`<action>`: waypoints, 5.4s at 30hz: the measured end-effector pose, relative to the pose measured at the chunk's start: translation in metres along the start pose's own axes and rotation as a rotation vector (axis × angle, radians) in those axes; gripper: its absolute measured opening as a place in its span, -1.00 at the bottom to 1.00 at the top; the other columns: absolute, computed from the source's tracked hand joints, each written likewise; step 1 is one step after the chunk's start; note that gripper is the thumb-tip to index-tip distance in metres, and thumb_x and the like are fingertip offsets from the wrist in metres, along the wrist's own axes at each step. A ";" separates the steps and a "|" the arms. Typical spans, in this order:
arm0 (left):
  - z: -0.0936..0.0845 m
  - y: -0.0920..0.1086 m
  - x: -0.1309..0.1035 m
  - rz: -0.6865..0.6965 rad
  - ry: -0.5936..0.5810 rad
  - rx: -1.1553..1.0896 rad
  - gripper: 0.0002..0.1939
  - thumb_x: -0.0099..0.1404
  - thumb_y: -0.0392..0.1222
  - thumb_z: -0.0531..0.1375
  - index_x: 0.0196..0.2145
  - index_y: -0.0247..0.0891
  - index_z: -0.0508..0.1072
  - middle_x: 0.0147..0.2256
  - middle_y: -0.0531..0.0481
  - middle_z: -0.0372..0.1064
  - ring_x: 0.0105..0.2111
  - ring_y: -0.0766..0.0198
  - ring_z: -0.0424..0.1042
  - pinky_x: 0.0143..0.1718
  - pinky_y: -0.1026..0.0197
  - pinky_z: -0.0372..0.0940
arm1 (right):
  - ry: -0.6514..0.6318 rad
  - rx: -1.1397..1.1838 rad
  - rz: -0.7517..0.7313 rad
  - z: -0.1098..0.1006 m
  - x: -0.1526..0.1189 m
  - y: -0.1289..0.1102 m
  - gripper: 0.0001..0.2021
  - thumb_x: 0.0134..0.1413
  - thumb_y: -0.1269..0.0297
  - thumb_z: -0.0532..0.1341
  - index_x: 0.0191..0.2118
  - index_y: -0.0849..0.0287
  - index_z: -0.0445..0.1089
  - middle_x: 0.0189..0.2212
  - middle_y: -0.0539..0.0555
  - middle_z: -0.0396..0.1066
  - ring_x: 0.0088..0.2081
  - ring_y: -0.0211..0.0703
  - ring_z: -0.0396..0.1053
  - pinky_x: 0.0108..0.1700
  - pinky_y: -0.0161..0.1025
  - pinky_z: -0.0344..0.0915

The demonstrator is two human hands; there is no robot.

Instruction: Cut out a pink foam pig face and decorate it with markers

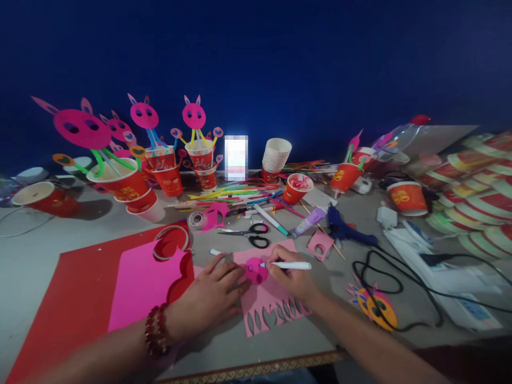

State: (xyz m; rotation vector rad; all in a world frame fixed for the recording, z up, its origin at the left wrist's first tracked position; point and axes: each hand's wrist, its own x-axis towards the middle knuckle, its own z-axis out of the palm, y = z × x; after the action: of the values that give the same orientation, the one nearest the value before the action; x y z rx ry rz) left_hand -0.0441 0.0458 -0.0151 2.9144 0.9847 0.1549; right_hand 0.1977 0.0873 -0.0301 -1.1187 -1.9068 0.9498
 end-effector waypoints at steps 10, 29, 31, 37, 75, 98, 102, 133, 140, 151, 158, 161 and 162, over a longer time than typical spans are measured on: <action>0.001 -0.001 -0.001 0.008 0.011 0.011 -0.49 0.38 0.13 0.11 0.16 -0.18 0.30 0.10 -0.10 0.33 0.14 0.07 0.21 0.31 -0.13 -0.17 | -0.021 0.042 0.009 -0.001 0.002 -0.004 -0.85 0.07 0.34 0.14 -0.49 0.09 0.21 -0.61 -0.12 0.18 -0.57 -0.26 0.12 -0.49 -0.32 0.05; 0.003 -0.001 -0.001 0.007 -0.002 0.001 -0.48 0.38 0.13 0.11 0.18 -0.17 0.28 0.11 -0.12 0.31 0.13 0.06 0.22 0.30 -0.14 -0.14 | 0.008 0.057 0.006 -0.001 0.000 -0.001 -0.86 0.01 0.41 0.12 -0.52 0.10 0.20 -0.62 -0.12 0.18 -0.57 -0.27 0.11 -0.50 -0.32 0.03; 0.003 -0.001 -0.001 0.000 -0.006 -0.007 -0.48 0.36 0.12 0.14 0.18 -0.17 0.28 0.11 -0.12 0.31 0.13 0.07 0.22 0.30 -0.14 -0.14 | 0.014 0.054 0.000 -0.001 0.000 -0.001 -0.86 0.00 0.41 0.12 -0.52 0.11 0.20 -0.62 -0.12 0.17 -0.57 -0.27 0.10 -0.50 -0.32 0.03; 0.002 -0.001 -0.001 0.003 0.000 -0.014 -0.49 0.37 0.12 0.12 0.16 -0.17 0.30 0.11 -0.11 0.32 0.13 0.07 0.21 0.30 -0.14 -0.15 | 0.046 0.045 -0.006 -0.001 0.001 -0.002 -0.86 -0.01 0.42 0.12 -0.53 0.11 0.20 -0.64 -0.12 0.16 -0.59 -0.28 0.10 -0.51 -0.33 0.02; 0.005 -0.001 -0.002 0.010 0.035 0.004 -0.53 0.39 0.11 0.10 0.15 -0.17 0.31 0.10 -0.08 0.33 0.12 0.10 0.22 0.31 -0.12 -0.20 | 0.022 0.058 -0.011 0.001 0.001 0.001 -0.88 0.06 0.39 0.15 -0.47 0.11 0.24 -0.60 -0.10 0.21 -0.57 -0.27 0.14 -0.50 -0.32 0.06; 0.003 -0.001 -0.001 0.011 0.025 0.008 -0.51 0.38 0.13 0.11 0.15 -0.17 0.31 0.11 -0.08 0.32 0.13 0.08 0.22 0.29 -0.14 -0.15 | 0.038 0.061 0.013 0.002 0.001 0.004 -0.86 0.05 0.39 0.14 -0.49 0.10 0.20 -0.61 -0.11 0.19 -0.58 -0.27 0.12 -0.50 -0.33 0.04; 0.003 -0.001 -0.001 0.005 0.031 0.009 -0.52 0.38 0.11 0.12 0.15 -0.17 0.31 0.11 -0.08 0.33 0.13 0.08 0.22 0.28 -0.12 -0.12 | 0.011 0.057 -0.008 0.001 0.000 0.004 -0.85 0.04 0.42 0.14 -0.49 0.11 0.19 -0.62 -0.12 0.17 -0.59 -0.28 0.10 -0.51 -0.32 0.02; 0.002 -0.001 -0.001 0.004 0.026 -0.006 -0.51 0.38 0.12 0.12 0.15 -0.17 0.31 0.11 -0.09 0.32 0.14 0.07 0.21 0.30 -0.13 -0.16 | 0.039 0.049 0.009 0.000 0.001 0.001 -0.84 0.06 0.40 0.13 -0.50 0.10 0.19 -0.62 -0.12 0.15 -0.58 -0.27 0.10 -0.50 -0.32 0.03; 0.003 -0.001 -0.001 0.007 0.015 0.006 -0.51 0.40 0.12 0.09 0.16 -0.18 0.30 0.12 -0.10 0.32 0.14 0.07 0.21 0.30 -0.14 -0.16 | 0.031 0.052 0.009 0.000 0.001 -0.001 -0.83 0.03 0.41 0.13 -0.53 0.10 0.17 -0.64 -0.13 0.14 -0.59 -0.28 0.08 -0.51 -0.32 0.02; 0.001 -0.001 0.000 -0.002 0.000 0.004 -0.49 0.37 0.13 0.12 0.17 -0.17 0.30 0.11 -0.11 0.32 0.13 0.08 0.22 0.30 -0.13 -0.14 | 0.020 0.040 0.010 0.000 0.001 -0.001 -0.85 0.02 0.40 0.12 -0.52 0.09 0.19 -0.63 -0.12 0.19 -0.59 -0.26 0.12 -0.51 -0.32 0.04; 0.003 -0.001 -0.001 0.006 0.026 0.009 -0.52 0.40 0.11 0.09 0.16 -0.18 0.30 0.10 -0.09 0.32 0.13 0.09 0.22 0.31 -0.13 -0.18 | 0.000 0.050 -0.013 -0.001 0.001 0.000 -0.85 0.02 0.39 0.13 -0.52 0.09 0.19 -0.62 -0.12 0.18 -0.59 -0.27 0.11 -0.51 -0.32 0.04; 0.003 -0.001 -0.001 0.005 0.014 0.008 -0.51 0.39 0.10 0.10 0.16 -0.19 0.30 0.10 -0.10 0.32 0.13 0.09 0.22 0.31 -0.12 -0.17 | 0.011 0.045 -0.010 -0.001 0.001 0.000 -0.85 0.03 0.40 0.12 -0.51 0.09 0.19 -0.62 -0.12 0.18 -0.58 -0.27 0.11 -0.51 -0.32 0.03; 0.002 -0.001 -0.001 0.007 0.011 0.008 -0.50 0.39 0.11 0.11 0.16 -0.19 0.30 0.10 -0.11 0.32 0.13 0.08 0.22 0.31 -0.12 -0.16 | 0.016 0.046 -0.010 -0.001 0.001 0.000 -0.85 0.03 0.41 0.12 -0.51 0.09 0.19 -0.62 -0.11 0.18 -0.58 -0.27 0.11 -0.51 -0.32 0.04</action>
State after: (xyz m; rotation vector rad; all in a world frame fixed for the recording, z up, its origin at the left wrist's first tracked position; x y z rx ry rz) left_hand -0.0451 0.0460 -0.0176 2.9274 0.9790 0.1682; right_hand 0.1985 0.0882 -0.0294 -1.0862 -1.8668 0.9713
